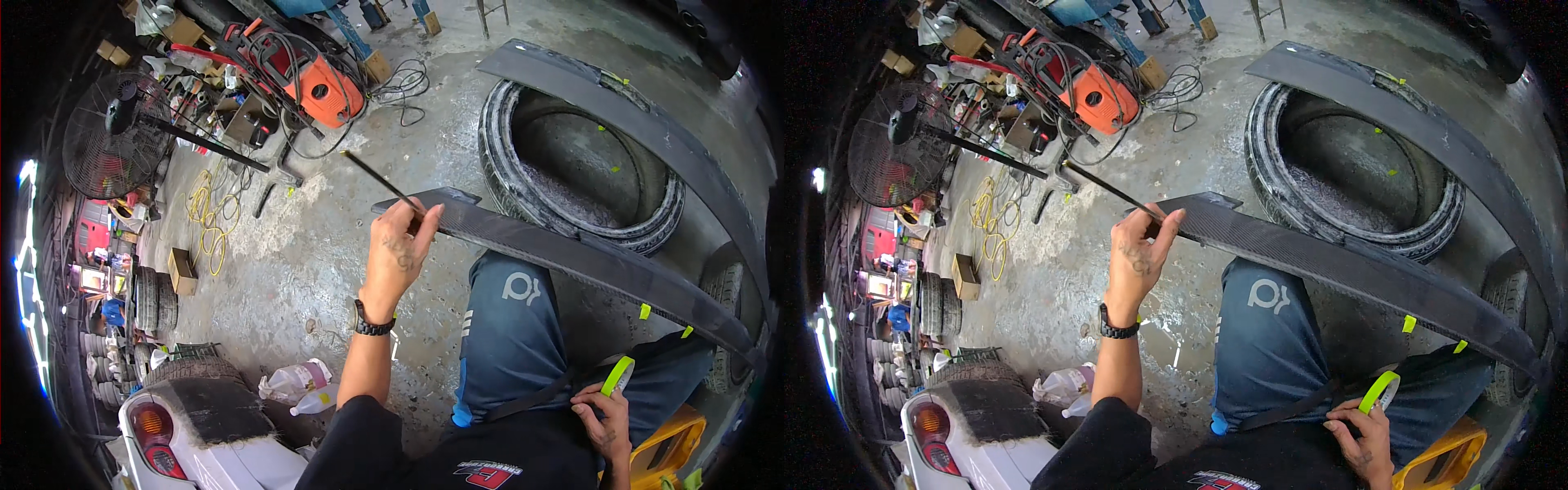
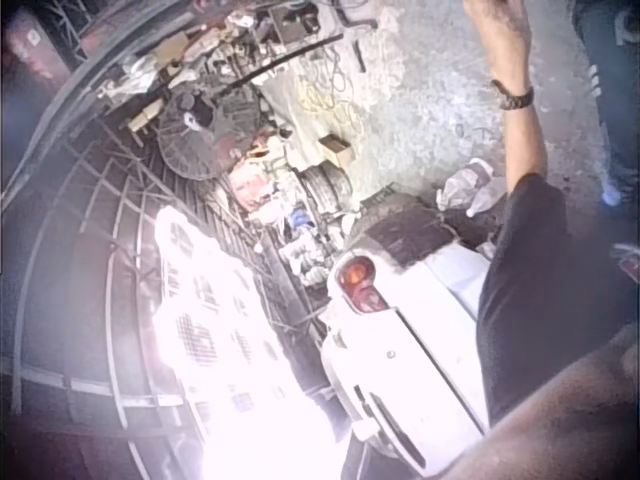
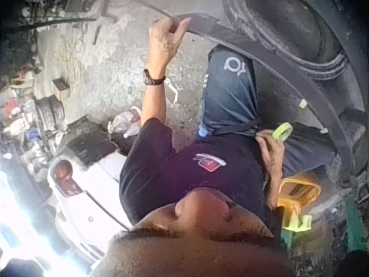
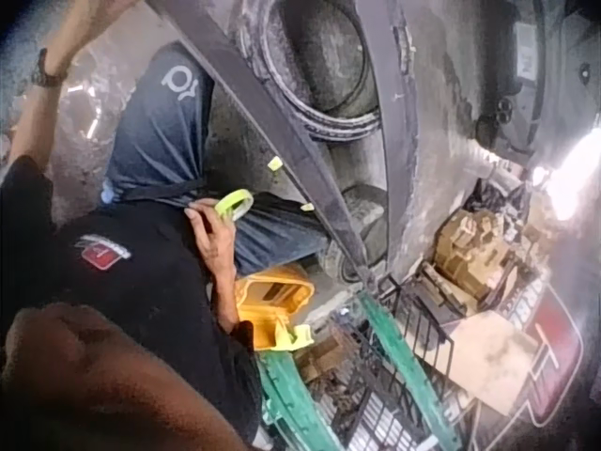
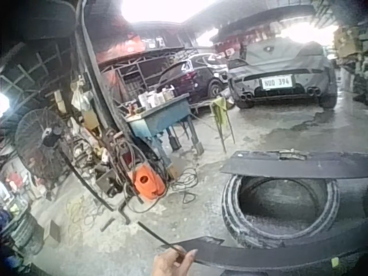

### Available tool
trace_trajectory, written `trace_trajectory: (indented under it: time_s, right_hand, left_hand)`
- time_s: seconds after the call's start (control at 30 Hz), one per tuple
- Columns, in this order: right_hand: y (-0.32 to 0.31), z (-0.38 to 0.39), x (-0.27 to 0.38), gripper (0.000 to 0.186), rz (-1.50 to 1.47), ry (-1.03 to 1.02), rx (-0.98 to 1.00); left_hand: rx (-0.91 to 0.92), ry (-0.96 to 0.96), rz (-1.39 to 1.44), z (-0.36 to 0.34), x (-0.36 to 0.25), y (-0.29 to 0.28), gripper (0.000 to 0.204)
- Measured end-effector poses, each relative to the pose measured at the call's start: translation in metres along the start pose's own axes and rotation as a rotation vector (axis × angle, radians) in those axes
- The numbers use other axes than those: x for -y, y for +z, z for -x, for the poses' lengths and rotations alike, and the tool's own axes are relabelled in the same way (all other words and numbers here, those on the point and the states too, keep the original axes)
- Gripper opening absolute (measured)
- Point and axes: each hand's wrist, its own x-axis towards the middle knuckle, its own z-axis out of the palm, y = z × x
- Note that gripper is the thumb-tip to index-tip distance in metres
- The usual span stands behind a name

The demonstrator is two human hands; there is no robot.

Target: The person prepares a carbon fiber automotive part by applying yellow tape to its edges and using a thin tool to press the tape into the contours.

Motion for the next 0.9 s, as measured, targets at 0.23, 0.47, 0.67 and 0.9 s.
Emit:
trace_trajectory:
  time_s: [0.23, 0.47, 0.67, 0.9]
  right_hand:
    - [0.001, 0.003, -0.005, 0.009, 0.005, -0.042, -0.016]
    - [0.001, -0.002, -0.005, 0.011, -0.039, -0.017, 0.028]
    - [0.003, -0.006, 0.002, 0.011, -0.022, -0.009, 0.038]
    - [0.007, -0.01, -0.005, 0.008, -0.04, -0.114, 0.002]
  left_hand:
    - [-0.209, -0.422, 0.615, 0.034, 0.012, 0.013, 0.028]
    - [-0.254, 0.102, 0.184, 0.069, 0.012, 0.028, 0.01]
    - [-0.088, -0.082, 0.688, 0.091, -0.005, 0.021, 0.01]
    - [-0.262, 0.138, 0.299, 0.077, 0.008, 0.037, 0.004]
